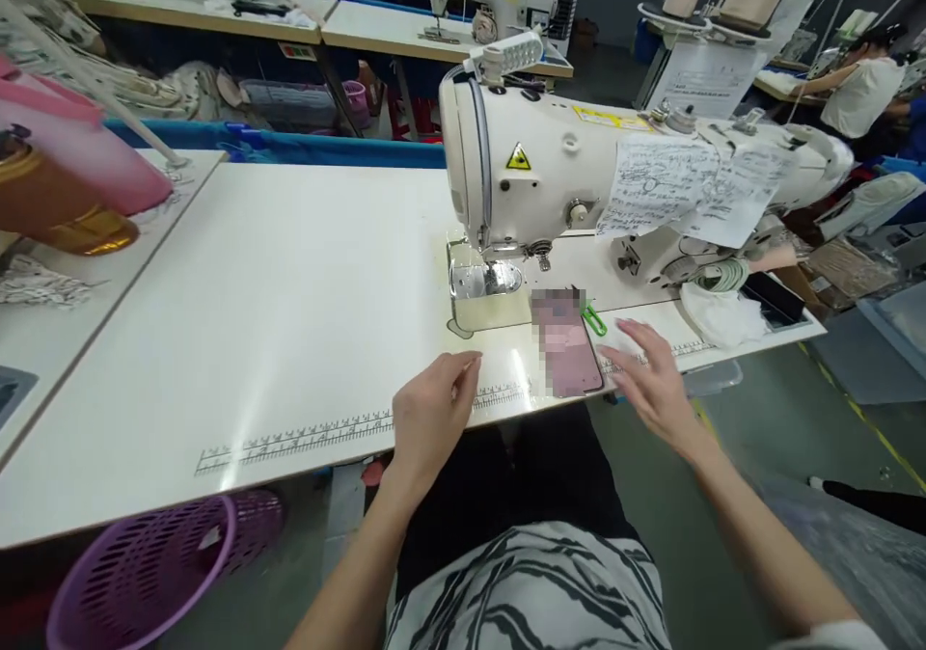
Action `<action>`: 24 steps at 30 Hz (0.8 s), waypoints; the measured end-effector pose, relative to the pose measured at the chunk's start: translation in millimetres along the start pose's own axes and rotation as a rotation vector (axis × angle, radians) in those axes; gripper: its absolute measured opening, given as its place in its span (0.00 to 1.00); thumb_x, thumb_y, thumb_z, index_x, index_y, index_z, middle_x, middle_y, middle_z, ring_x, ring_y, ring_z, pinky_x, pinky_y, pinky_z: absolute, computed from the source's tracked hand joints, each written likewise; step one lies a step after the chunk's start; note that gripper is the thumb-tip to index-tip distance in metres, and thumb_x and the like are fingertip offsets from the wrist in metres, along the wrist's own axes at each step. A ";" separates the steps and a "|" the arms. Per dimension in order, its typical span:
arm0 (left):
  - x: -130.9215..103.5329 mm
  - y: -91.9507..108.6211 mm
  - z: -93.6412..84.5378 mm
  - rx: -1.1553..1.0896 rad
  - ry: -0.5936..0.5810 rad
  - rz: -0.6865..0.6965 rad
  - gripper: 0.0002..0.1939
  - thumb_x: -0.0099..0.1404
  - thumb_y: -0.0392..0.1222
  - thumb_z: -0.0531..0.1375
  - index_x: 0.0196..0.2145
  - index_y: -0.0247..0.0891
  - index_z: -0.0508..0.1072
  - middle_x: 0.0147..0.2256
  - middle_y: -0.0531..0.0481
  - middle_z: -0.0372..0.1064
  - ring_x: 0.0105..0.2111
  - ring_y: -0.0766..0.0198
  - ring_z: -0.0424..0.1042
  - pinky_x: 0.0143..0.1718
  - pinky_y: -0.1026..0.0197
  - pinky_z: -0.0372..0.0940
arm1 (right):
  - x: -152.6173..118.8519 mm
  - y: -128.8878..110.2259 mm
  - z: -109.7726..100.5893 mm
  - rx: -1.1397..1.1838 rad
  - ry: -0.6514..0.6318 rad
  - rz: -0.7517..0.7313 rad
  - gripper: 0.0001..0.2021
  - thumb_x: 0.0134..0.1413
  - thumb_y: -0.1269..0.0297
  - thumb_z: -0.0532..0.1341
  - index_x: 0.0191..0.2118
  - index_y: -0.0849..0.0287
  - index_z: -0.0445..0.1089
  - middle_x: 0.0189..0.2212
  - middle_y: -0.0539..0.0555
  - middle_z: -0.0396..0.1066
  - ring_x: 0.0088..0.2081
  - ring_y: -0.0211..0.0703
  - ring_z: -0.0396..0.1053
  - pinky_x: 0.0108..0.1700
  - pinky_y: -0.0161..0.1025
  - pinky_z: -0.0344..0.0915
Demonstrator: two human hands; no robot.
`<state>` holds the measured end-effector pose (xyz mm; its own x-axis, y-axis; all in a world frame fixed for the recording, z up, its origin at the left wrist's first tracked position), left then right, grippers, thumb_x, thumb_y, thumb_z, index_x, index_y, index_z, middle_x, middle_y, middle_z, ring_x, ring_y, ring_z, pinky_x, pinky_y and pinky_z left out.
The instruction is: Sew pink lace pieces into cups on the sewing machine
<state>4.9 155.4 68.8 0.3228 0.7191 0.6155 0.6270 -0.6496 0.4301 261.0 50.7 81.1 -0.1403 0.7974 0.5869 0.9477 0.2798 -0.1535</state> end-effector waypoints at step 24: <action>-3.1 -6.2 10.0 -0.132 -0.033 -0.189 0.07 0.68 0.39 0.56 0.37 0.39 0.75 0.30 0.52 0.74 0.27 0.68 0.70 0.31 0.66 0.62 | 30.5 20.5 35.2 0.272 -0.142 0.000 0.22 0.66 0.57 0.47 0.64 0.42 0.54 0.67 0.49 0.48 0.67 0.58 0.43 0.64 0.65 0.46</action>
<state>7.1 159.7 57.6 0.2331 0.8371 0.4949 0.5810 -0.5280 0.6194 266.1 99.5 67.9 -0.1969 0.8587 0.4732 0.8387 0.3974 -0.3723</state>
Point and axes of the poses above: each hand's wrist, its own x-axis towards the middle knuckle, its own z-axis out of the palm, y = z × x, the point moved 7 cm from there along x, towards the middle knuckle
